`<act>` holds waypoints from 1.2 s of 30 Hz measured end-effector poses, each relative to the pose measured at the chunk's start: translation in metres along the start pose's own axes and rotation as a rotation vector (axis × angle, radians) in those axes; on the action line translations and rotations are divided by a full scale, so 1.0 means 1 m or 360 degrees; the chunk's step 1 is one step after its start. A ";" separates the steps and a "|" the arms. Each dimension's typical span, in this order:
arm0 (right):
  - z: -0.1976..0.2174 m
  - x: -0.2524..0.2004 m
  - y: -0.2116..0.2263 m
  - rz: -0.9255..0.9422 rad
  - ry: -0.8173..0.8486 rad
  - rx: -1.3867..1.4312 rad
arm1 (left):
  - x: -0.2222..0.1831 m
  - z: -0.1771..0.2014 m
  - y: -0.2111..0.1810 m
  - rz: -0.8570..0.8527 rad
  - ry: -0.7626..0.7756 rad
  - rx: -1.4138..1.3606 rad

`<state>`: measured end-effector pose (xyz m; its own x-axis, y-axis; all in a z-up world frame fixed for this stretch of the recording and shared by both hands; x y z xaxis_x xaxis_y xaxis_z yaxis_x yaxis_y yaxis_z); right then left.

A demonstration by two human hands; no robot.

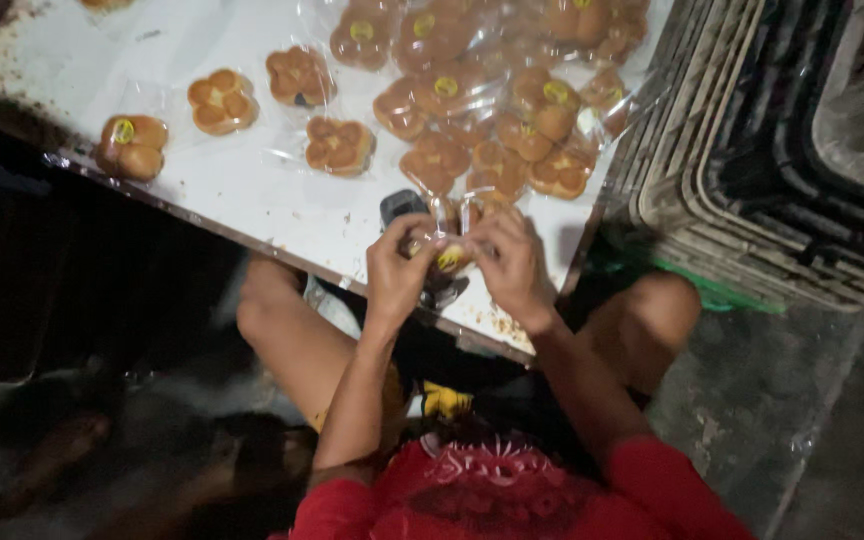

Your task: The person seals bags of bread using a tape dispenser and stacks the sealed bags into plastic crates.

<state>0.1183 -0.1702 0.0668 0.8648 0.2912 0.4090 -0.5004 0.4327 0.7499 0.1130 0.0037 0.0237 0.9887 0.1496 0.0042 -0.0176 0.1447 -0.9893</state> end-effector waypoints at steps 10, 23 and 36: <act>-0.033 -0.008 -0.051 -0.0401 -0.0515 0.1172 | -0.007 -0.012 -0.013 -0.0410 -0.0250 0.0122; -0.113 -0.101 -0.117 -0.1227 0.0501 0.0460 | 0.023 0.035 0.014 0.0034 -0.0632 -0.0071; -0.082 -0.112 -0.078 -0.0812 0.0777 -0.0748 | 0.033 0.024 0.023 -0.0020 -0.0611 0.0107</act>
<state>0.0568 -0.1666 -0.0807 0.9284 0.2528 -0.2724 -0.1120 0.8892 0.4435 0.1416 0.0355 0.0042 0.8616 0.5008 0.0831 -0.0282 0.2107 -0.9771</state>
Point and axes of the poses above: each hand's wrist, its own x-axis towards the middle knuckle, its own z-axis out of the back of the hand, y = z × x, the point moved 6 cm from there along x, towards the middle knuckle, and after that the axes turned 6 degrees about x, right-handed, at the moved point
